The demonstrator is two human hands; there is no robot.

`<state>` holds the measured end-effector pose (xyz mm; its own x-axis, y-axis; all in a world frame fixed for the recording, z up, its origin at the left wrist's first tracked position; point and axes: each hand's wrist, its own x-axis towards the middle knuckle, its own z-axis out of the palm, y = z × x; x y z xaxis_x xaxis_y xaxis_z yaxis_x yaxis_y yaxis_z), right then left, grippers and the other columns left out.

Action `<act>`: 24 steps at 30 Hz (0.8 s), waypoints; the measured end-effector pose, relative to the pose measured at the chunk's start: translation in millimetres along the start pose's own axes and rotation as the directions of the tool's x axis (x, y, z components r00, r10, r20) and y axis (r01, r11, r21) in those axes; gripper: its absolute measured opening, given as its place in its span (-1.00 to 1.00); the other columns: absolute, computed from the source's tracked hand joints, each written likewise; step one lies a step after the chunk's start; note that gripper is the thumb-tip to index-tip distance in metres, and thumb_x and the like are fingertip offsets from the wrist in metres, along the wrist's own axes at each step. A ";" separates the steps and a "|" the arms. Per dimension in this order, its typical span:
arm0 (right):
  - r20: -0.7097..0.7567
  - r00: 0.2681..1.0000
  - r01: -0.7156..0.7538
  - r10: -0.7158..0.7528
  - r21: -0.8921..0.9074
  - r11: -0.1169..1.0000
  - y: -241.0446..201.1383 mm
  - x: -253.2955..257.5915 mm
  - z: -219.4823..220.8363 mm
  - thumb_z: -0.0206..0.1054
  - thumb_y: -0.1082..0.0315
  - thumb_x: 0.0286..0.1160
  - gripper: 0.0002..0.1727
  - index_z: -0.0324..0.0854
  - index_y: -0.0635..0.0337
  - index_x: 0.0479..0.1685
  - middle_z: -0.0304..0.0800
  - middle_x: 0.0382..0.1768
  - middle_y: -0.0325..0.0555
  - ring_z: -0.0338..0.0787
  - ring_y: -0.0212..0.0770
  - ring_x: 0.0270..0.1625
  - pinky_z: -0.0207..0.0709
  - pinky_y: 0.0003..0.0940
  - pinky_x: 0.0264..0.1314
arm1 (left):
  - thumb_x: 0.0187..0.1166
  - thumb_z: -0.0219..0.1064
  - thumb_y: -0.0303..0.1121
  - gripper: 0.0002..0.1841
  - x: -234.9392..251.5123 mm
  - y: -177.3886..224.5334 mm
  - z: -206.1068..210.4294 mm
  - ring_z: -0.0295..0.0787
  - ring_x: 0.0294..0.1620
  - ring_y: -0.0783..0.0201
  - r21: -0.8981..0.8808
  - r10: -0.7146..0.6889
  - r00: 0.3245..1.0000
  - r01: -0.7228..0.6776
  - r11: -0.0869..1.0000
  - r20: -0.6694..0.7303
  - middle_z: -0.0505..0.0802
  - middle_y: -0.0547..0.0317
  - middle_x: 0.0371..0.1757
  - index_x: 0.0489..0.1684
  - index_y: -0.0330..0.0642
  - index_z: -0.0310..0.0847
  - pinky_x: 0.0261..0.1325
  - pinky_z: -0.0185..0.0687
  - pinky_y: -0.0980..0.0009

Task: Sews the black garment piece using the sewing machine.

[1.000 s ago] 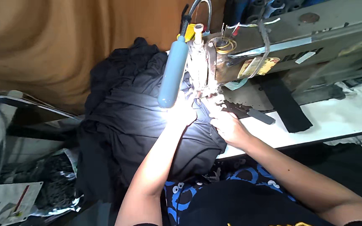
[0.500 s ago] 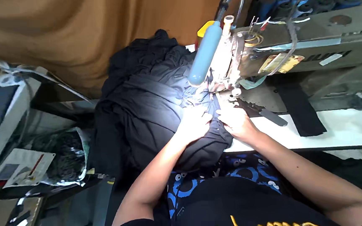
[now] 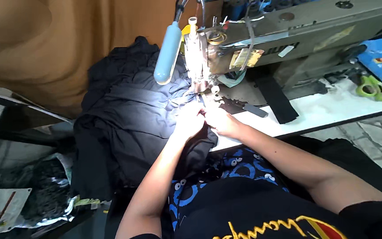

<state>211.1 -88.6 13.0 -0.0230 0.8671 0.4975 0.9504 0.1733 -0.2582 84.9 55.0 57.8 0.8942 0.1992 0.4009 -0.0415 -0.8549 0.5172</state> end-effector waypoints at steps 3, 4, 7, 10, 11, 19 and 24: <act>-0.014 1.000 0.016 -0.016 0.005 1.000 0.6 -1.1 -2.6 0.35 0.54 0.27 -0.88 0.78 0.38 -0.32 0.78 -0.33 0.16 0.83 0.18 -0.11 0.67 0.13 0.03 | 0.52 0.13 -0.52 -0.50 -4.1 -0.1 12.8 0.66 0.47 -0.07 -0.084 0.004 0.990 0.008 0.996 0.144 0.77 -0.18 0.39 0.49 -0.29 0.60 0.57 0.45 -0.01; 0.003 1.000 0.002 -0.002 0.013 1.000 -0.2 -0.8 -4.1 0.35 0.53 0.31 -0.89 0.78 0.35 -0.31 0.79 -0.29 0.15 0.82 0.16 -0.05 0.66 0.10 0.07 | 0.50 0.16 -0.49 -0.40 -6.2 -4.8 15.2 0.57 0.56 -0.12 0.008 -0.033 0.976 0.032 0.999 0.218 0.70 -0.19 0.49 0.64 -0.22 0.48 0.62 0.38 -0.07; -0.001 1.000 -0.019 0.019 0.032 0.999 -0.5 0.1 -3.5 0.30 0.52 0.41 -0.87 0.78 0.31 -0.30 0.82 -0.18 0.13 0.81 0.13 0.11 0.65 0.07 0.22 | 0.45 0.21 -0.41 -0.30 -5.0 -4.2 15.7 0.41 0.69 -0.13 0.235 -0.142 0.932 0.064 0.970 0.333 0.55 -0.13 0.65 0.74 -0.17 0.32 0.65 0.28 -0.16; -0.029 0.999 -0.035 0.036 0.053 0.998 -1.4 0.5 -1.6 0.30 0.48 0.42 -0.85 0.79 0.29 -0.31 0.84 -0.13 0.14 0.81 0.13 0.15 0.64 0.07 0.27 | 0.49 0.19 -0.34 -0.34 -8.5 -3.4 17.1 0.35 0.74 -0.10 0.295 -0.159 0.927 0.055 0.954 0.340 0.50 -0.18 0.70 0.70 -0.30 0.35 0.66 0.22 -0.16; -0.018 0.998 -0.057 0.058 0.064 0.996 -3.2 0.4 -2.2 0.30 0.48 0.43 -0.85 0.80 0.29 -0.30 0.84 -0.10 0.15 0.81 0.13 0.16 0.63 0.08 0.28 | 0.51 0.18 -0.33 -0.37 -10.4 -3.3 17.1 0.37 0.73 -0.11 0.299 -0.159 0.930 0.057 0.953 0.331 0.53 -0.19 0.68 0.67 -0.31 0.40 0.67 0.22 -0.15; -0.045 0.997 -0.062 0.064 0.042 0.997 -1.8 -2.0 3.8 0.28 0.48 0.41 -0.82 0.83 0.23 -0.25 0.87 -0.03 0.12 0.82 0.10 0.19 0.64 0.08 0.27 | 0.41 0.25 -0.34 -0.56 -8.8 -12.7 15.3 0.76 0.31 -0.19 0.279 -0.054 0.979 -0.004 0.960 0.199 0.85 -0.19 0.21 0.24 -0.31 0.76 0.38 0.54 -0.19; 0.024 0.994 -0.103 0.102 0.036 0.994 -5.3 -0.3 -0.3 0.32 0.43 0.38 -0.87 0.79 0.22 -0.31 0.83 -0.08 0.12 0.80 0.11 0.20 0.60 0.10 0.31 | 0.52 0.17 -0.46 -0.66 2.9 -24.7 12.1 0.79 0.27 -0.18 0.239 -0.026 0.990 -0.008 0.971 0.139 0.89 -0.15 0.16 0.08 -0.33 0.83 0.34 0.57 -0.17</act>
<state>206.2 -89.9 14.5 0.0669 0.8912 0.4487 0.9360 0.0997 -0.3376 93.9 70.9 37.0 0.9481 0.1530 0.2786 0.0591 -0.9461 0.3183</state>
